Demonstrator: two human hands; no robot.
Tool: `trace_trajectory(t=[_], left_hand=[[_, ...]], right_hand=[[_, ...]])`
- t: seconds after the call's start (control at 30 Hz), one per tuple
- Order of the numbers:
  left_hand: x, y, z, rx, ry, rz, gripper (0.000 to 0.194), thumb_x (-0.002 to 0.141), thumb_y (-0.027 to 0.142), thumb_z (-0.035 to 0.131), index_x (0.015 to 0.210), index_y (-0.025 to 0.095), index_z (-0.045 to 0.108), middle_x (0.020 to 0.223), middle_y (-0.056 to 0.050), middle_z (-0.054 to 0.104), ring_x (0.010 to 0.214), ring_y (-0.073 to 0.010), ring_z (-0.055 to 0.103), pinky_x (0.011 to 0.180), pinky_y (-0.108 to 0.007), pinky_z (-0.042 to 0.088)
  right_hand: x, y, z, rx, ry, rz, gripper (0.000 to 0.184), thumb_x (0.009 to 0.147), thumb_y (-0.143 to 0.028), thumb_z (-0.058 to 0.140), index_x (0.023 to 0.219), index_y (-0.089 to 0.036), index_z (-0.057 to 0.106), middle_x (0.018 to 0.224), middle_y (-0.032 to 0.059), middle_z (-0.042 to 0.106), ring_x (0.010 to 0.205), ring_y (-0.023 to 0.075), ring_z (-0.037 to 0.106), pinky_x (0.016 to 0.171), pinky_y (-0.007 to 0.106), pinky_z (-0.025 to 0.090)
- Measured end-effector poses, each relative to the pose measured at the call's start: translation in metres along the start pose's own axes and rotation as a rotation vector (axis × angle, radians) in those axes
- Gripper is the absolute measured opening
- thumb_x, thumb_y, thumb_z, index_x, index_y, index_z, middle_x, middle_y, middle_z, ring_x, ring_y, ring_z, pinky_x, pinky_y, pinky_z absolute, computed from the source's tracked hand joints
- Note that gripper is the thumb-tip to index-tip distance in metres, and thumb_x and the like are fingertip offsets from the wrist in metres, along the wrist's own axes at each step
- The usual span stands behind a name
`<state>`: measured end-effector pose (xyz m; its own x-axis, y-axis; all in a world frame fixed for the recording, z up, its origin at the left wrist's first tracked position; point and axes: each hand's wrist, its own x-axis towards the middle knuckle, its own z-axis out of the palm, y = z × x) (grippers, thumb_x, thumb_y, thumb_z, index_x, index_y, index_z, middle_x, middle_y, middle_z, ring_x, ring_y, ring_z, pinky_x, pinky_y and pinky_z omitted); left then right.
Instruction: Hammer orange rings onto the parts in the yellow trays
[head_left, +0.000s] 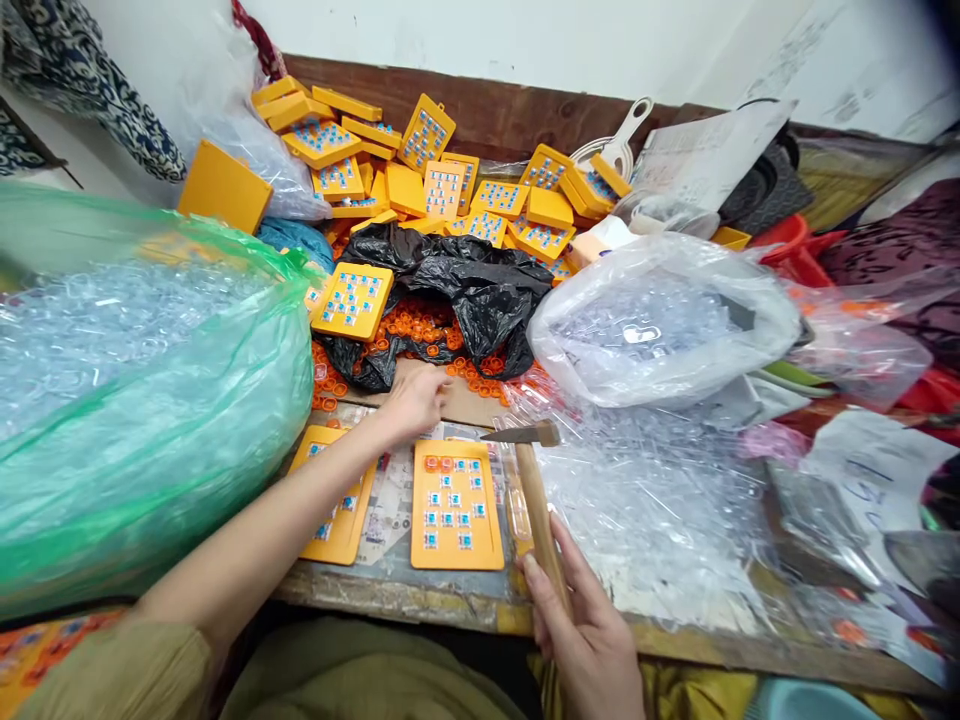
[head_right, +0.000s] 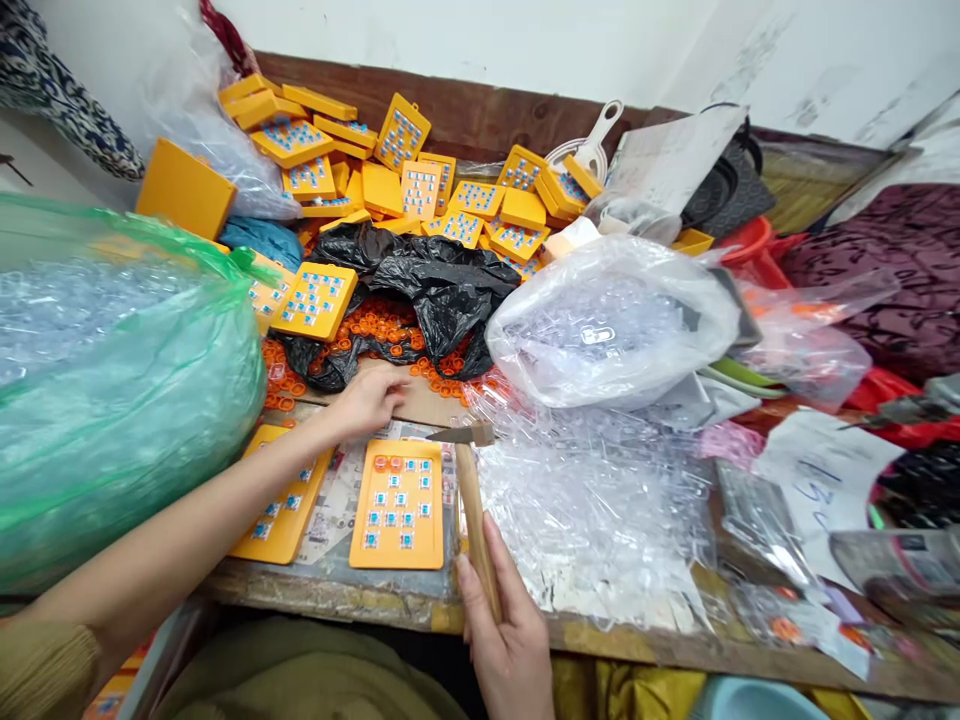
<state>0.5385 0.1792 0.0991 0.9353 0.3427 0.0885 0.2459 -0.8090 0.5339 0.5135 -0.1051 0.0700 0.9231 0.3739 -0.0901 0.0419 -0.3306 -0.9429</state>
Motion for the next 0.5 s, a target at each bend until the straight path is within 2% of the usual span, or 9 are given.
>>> trace_trajectory(t=[0.1,0.2,0.3,0.4,0.5], left_hand=[[-0.035,0.022,0.001,-0.062,-0.030,0.059,0.042,0.080,0.014,0.057,0.122,0.015,0.060,0.099,-0.007,0.071,0.096,-0.0209,0.065,0.090,-0.033,0.050],[-0.061,0.036,0.008,-0.080,-0.049,0.064,0.050,0.078,0.015,0.058,0.128,0.016,0.055,0.100,-0.008,0.071,0.091,-0.0228,0.066,0.084,-0.037,0.053],[-0.071,0.039,0.015,-0.050,-0.026,0.046,0.051,0.079,0.014,0.057,0.130,0.013,0.053,0.097,-0.011,0.070,0.090,-0.0252,0.065,0.082,-0.040,0.054],[-0.072,0.036,0.020,-0.112,0.003,0.041,0.052,0.078,0.013,0.058,0.130,0.013,0.052,0.093,-0.008,0.070,0.086,-0.0234,0.066,0.080,-0.039,0.054],[-0.075,0.032,0.023,-0.208,0.026,0.007,0.053,0.076,0.010,0.058,0.129,0.014,0.052,0.093,-0.006,0.072,0.084,-0.0205,0.066,0.080,-0.037,0.055]], right_hand=[[0.001,-0.002,-0.002,-0.047,-0.034,-0.047,0.047,0.082,-0.040,0.065,0.127,-0.023,0.062,0.125,0.0056,0.065,0.109,0.0306,0.065,0.088,0.040,0.058],[0.002,-0.006,-0.006,-0.120,-0.050,-0.133,0.044,0.086,-0.037,0.061,0.127,-0.022,0.062,0.130,0.0047,0.061,0.117,0.0289,0.060,0.101,0.042,0.048],[0.003,-0.012,-0.013,-0.193,-0.056,-0.278,0.042,0.088,-0.031,0.059,0.129,-0.022,0.059,0.129,0.0035,0.062,0.115,0.0250,0.062,0.100,0.037,0.048],[0.003,-0.015,-0.019,-0.281,-0.127,-0.434,0.043,0.088,-0.023,0.058,0.131,-0.026,0.057,0.125,0.0015,0.066,0.111,0.0196,0.065,0.095,0.025,0.050],[0.001,-0.010,-0.021,-0.356,-0.254,-0.455,0.044,0.090,-0.021,0.054,0.133,-0.028,0.055,0.119,0.0015,0.070,0.106,0.0166,0.067,0.090,0.019,0.051]])
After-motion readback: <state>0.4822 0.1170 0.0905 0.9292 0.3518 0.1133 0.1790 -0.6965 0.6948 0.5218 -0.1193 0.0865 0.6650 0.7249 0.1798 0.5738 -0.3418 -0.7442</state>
